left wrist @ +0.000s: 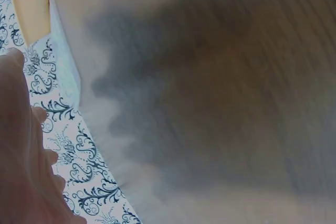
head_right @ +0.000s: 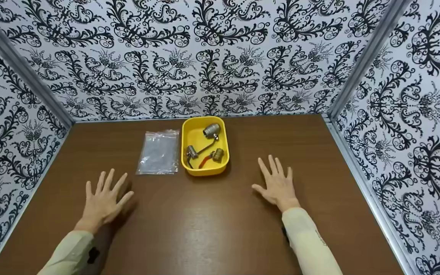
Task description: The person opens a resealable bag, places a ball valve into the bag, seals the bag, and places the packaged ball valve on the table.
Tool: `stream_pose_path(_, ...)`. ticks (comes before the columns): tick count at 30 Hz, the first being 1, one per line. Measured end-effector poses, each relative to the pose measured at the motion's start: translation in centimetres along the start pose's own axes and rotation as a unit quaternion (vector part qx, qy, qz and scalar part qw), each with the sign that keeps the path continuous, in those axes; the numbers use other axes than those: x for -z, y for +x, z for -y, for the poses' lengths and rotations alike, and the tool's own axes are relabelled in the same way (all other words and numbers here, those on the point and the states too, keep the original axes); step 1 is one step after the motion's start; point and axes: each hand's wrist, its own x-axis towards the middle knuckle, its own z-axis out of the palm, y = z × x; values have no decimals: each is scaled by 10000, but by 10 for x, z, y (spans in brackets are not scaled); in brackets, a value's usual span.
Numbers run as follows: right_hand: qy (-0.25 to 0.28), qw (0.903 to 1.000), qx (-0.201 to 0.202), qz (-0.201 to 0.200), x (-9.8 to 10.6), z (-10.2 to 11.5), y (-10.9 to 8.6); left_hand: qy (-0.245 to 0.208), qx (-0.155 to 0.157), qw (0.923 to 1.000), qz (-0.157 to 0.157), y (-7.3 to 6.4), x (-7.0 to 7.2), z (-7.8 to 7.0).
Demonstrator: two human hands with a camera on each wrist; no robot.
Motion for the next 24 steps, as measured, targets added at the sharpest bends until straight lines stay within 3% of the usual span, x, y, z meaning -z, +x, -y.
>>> stream_pose_path(5,5,9993,319,-173,3,5,-2,-100,-86,9999,62,2,3,-7)
stream_pose_path(11,-246,9977,614,127,8,20,-1,-348,-33,9994,1,12,1,-23)
stream_pose_path(16,-313,9952,895,250,10,40,-1,-520,-33,9986,11,23,-4,-44)
stream_pose_path(24,-345,9858,1645,-63,1,79,3,-453,-262,9986,64,39,-9,-71)
